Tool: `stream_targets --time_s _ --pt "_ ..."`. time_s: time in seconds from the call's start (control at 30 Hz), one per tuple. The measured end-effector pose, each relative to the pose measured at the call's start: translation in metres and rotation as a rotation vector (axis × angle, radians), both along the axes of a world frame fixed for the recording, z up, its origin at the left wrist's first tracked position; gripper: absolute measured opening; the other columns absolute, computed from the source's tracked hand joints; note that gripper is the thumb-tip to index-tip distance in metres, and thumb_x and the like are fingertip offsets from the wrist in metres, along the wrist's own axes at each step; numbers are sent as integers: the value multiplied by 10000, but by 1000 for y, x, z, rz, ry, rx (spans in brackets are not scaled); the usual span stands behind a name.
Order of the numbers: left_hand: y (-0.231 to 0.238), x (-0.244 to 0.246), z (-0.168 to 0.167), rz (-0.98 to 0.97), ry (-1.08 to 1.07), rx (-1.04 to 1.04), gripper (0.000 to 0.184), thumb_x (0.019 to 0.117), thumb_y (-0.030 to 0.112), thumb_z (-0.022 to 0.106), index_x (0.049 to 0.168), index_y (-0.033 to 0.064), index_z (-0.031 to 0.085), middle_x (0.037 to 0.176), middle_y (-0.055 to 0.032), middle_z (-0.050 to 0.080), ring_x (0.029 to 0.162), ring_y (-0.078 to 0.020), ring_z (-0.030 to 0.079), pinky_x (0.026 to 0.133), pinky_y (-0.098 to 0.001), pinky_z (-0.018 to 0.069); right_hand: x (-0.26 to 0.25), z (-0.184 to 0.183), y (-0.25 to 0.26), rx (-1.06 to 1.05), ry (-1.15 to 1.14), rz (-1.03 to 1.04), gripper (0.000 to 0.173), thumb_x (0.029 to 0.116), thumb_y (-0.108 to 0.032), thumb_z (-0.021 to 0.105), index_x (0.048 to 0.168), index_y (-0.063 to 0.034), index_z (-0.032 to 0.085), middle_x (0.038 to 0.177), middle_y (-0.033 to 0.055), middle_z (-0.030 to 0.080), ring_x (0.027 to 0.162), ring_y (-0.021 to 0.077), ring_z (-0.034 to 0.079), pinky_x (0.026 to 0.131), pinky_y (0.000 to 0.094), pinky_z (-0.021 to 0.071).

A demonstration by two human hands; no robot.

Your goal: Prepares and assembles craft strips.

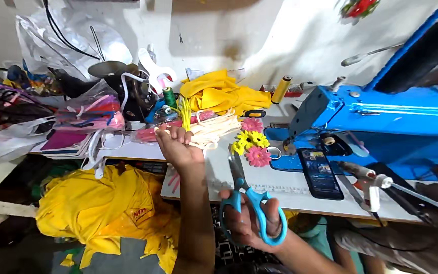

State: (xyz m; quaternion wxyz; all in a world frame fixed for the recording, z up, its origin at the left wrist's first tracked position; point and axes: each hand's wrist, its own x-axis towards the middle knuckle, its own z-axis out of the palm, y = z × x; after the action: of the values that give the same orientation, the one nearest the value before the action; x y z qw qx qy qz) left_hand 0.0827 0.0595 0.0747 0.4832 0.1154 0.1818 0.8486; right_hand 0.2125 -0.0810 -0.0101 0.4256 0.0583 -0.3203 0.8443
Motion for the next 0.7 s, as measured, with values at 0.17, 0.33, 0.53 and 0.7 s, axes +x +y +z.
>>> stream_targets --time_s 0.17,0.33,0.53,0.7 --pt "-15 10 -10 -32 87 67 312 1141 304 217 1002 185 469 648 96 415 449 12 376 448 -103 356 -14 8 -2 -94 125 64 844 810 -814 587 1367 -179 599 985 -4 650 844 124 648 700 258 538" --pt "-28 11 -8 -45 69 152 318 1141 318 216 999 184 467 644 84 425 454 3 388 444 -113 365 -25 16 -7 -182 216 3 856 799 -818 591 1335 -152 621 990 14 659 855 148 664 722 284 555" --pt "-39 16 -6 -103 50 186 380 1140 335 190 943 173 471 600 94 419 429 3 392 421 -117 367 -31 29 -8 -169 246 -110 837 801 -813 592 1317 -154 620 977 10 650 851 139 657 741 282 553" --pt "-44 14 -11 -172 19 262 402 1139 344 171 938 158 466 580 100 423 415 13 405 421 -111 388 -32 37 -7 -149 260 -128 799 820 -791 597 1307 -157 613 999 22 650 872 152 660 757 296 557"
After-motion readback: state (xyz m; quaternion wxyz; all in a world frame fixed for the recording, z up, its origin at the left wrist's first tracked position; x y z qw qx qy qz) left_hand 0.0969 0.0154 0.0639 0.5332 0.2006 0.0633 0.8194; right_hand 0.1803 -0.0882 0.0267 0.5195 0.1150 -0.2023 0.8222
